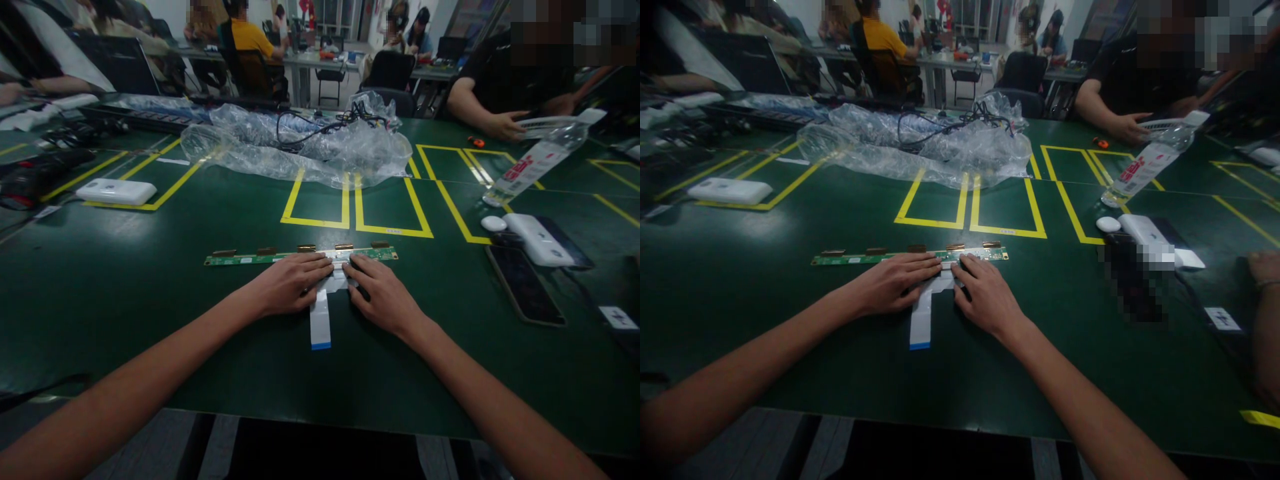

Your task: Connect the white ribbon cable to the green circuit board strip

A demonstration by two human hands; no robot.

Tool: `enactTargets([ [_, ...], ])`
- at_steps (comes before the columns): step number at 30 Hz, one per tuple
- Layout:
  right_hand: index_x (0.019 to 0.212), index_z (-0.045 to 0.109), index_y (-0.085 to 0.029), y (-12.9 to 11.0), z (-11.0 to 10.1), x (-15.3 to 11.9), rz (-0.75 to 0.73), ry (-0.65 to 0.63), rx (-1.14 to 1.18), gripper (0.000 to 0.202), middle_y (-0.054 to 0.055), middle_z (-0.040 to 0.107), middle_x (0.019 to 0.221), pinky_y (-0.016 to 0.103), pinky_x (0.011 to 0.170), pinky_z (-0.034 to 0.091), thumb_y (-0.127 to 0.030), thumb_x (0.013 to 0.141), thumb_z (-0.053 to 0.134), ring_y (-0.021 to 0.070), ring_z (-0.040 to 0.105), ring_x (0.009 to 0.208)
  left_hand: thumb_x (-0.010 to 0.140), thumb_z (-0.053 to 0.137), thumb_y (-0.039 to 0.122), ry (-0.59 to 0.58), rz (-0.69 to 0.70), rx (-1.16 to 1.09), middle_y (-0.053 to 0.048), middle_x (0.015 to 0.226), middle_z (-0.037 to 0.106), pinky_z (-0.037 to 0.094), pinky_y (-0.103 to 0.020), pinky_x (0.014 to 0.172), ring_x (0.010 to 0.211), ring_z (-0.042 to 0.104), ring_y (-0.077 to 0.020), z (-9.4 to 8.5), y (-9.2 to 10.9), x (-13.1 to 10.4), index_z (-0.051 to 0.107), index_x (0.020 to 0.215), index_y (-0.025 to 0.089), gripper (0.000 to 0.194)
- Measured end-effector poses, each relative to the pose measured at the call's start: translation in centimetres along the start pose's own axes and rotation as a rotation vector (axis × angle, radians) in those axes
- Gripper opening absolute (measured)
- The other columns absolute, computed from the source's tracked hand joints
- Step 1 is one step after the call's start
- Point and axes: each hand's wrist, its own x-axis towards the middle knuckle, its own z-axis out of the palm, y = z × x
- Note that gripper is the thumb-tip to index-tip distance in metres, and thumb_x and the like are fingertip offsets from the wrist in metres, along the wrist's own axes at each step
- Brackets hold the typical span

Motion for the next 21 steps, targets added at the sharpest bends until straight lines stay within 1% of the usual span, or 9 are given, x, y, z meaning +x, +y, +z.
enactTargets([
  [5,0.147,0.057,-0.014,-0.34,0.15,-0.1,0.003,0.001,-0.044,0.048,0.017,0.051,0.158,0.056,0.122,0.037,-0.029,0.102,0.048,0.0335,0.045,0.147,0.099,0.049,0.021,0.007,-0.003,0.014,-0.016,0.152,0.053,0.04,-0.048,0.121,0.143,0.049,-0.0287,-0.04,0.13,0.12,0.058,0.147,0.007,0.051],
  [10,0.149,0.055,-0.012,-0.57,0.17,0.1,-0.001,-0.014,-0.084,0.049,0.02,0.049,0.158,0.056,0.118,0.039,-0.029,0.103,0.044,0.0362,0.045,0.146,0.098,0.048,0.022,-0.011,-0.018,0.034,-0.017,0.151,0.053,0.041,-0.048,0.121,0.143,0.049,-0.0303,-0.15,0.35,0.32,0.057,0.147,0.004,0.052],
  [14,0.148,0.055,-0.015,-0.67,0.01,0.28,-0.004,-0.003,-0.104,0.048,0.02,0.052,0.155,0.057,0.114,0.042,-0.03,0.104,0.043,0.0362,0.047,0.144,0.097,0.049,0.021,-0.021,-0.026,0.033,-0.018,0.152,0.052,0.04,-0.048,0.121,0.143,0.049,-0.0303,-0.16,0.38,0.38,0.056,0.147,0.004,0.053],
  [17,0.147,0.056,-0.016,-0.6,-0.11,0.36,-0.008,-0.001,-0.116,0.047,0.02,0.054,0.152,0.057,0.111,0.043,-0.031,0.104,0.044,0.0362,0.049,0.141,0.099,0.049,0.021,-0.019,-0.029,0.043,-0.018,0.15,0.054,0.041,-0.047,0.12,0.141,0.051,-0.0298,-0.15,0.31,0.46,0.057,0.146,0.004,0.051],
  [19,0.146,0.057,-0.015,-0.43,-0.11,0.47,-0.016,0.005,-0.109,0.047,0.02,0.056,0.15,0.057,0.111,0.043,-0.032,0.104,0.045,0.0364,0.051,0.139,0.1,0.049,0.022,0.0,-0.039,0.06,-0.017,0.148,0.057,0.042,-0.047,0.119,0.138,0.053,-0.0297,-0.07,0.34,0.59,0.059,0.144,0.006,0.048],
  [21,0.147,0.055,-0.014,-0.17,-0.05,0.67,-0.024,0.02,-0.068,0.048,0.02,0.057,0.15,0.057,0.113,0.042,-0.031,0.103,0.047,0.0354,0.051,0.139,0.101,0.048,0.025,0.028,-0.04,0.083,-0.017,0.149,0.055,0.041,-0.048,0.118,0.137,0.053,-0.0307,0.08,0.49,0.77,0.059,0.144,0.007,0.047],
])
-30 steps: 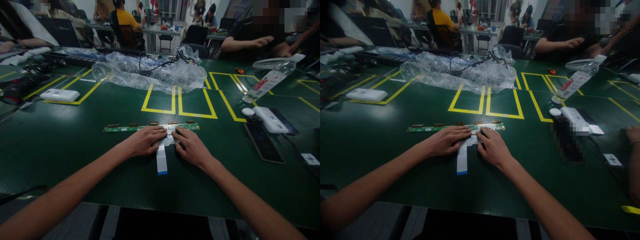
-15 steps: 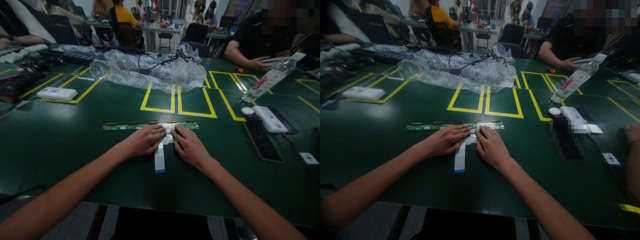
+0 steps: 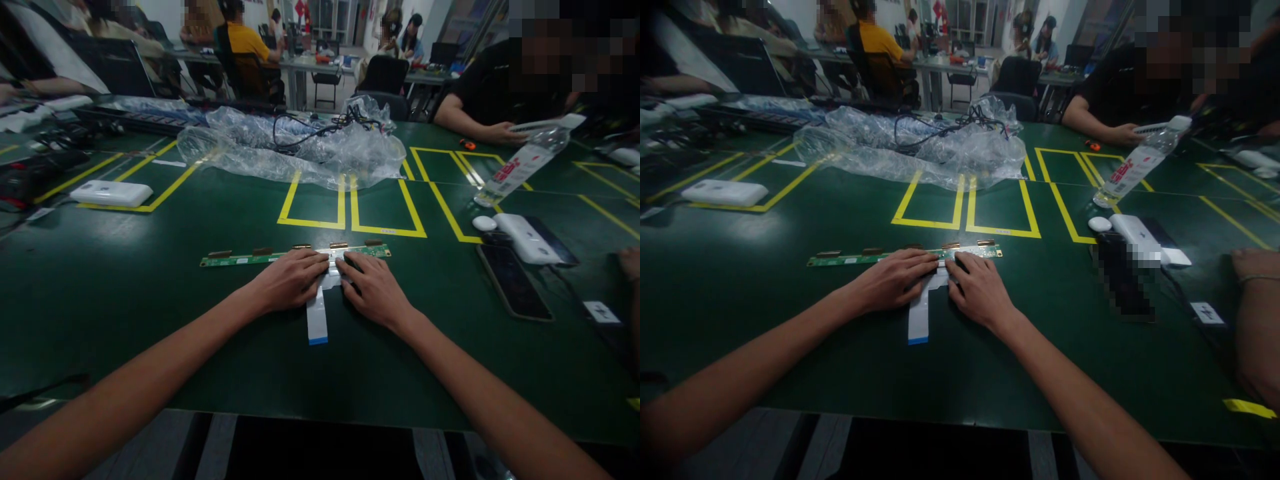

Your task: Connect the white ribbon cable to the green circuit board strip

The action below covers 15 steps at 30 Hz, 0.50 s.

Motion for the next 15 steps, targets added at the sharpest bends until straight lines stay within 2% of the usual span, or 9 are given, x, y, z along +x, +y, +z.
enactTargets([
  [4,0.157,0.041,-0.011,0.6,0.2,0.6,-0.008,0.017,0.17,0.058,0.019,0.05,0.157,0.053,0.121,0.038,-0.03,0.102,0.049,0.0306,0.046,0.146,0.105,0.044,0.03,-0.011,0.035,0.02,-0.016,0.156,0.048,0.036,-0.047,0.121,0.143,0.046,-0.0304,0.3,0.2,0.3,0.053,0.15,0.01,0.05],
  [7,0.16,0.036,-0.013,1.0,0.2,0.8,0.016,0.036,0.277,0.06,0.019,0.041,0.164,0.054,0.123,0.036,-0.03,0.103,0.046,0.0289,0.039,0.151,0.107,0.04,0.033,-0.071,-0.049,0.026,-0.013,0.157,0.047,0.034,-0.047,0.122,0.145,0.045,-0.0287,0.1,-1.3,0.3,0.051,0.152,0.013,0.051],
  [11,0.156,0.044,-0.013,1.4,0.1,0.6,0.059,0.097,0.335,0.055,0.019,0.047,0.16,0.053,0.122,0.038,-0.03,0.103,0.045,0.0292,0.044,0.148,0.107,0.04,0.033,-0.137,-0.39,0.035,-0.012,0.159,0.045,0.03,-0.043,0.124,0.147,0.042,-0.0258,-1.3,-6.9,-1.5,0.049,0.154,0.012,0.052],
  [13,0.153,0.048,-0.015,1.5,0.1,0.4,0.068,0.108,0.344,0.052,0.019,0.051,0.157,0.055,0.12,0.04,-0.03,0.103,0.046,0.0298,0.047,0.145,0.108,0.037,0.03,-0.131,-0.578,0.052,-0.016,0.157,0.046,0.032,-0.046,0.123,0.146,0.043,-0.0275,-2.7,-10.1,-3.4,0.048,0.153,0.006,0.052],
  [15,0.151,0.051,-0.019,1.5,0.1,0.3,0.072,0.111,0.352,0.049,0.017,0.052,0.156,0.057,0.118,0.042,-0.03,0.103,0.047,0.0299,0.049,0.144,0.11,0.031,0.025,-0.105,-0.72,0.078,-0.023,0.153,0.048,0.036,-0.049,0.119,0.141,0.047,-0.0298,-4.4,-12.3,-5.7,0.045,0.149,-0.004,0.051],
])
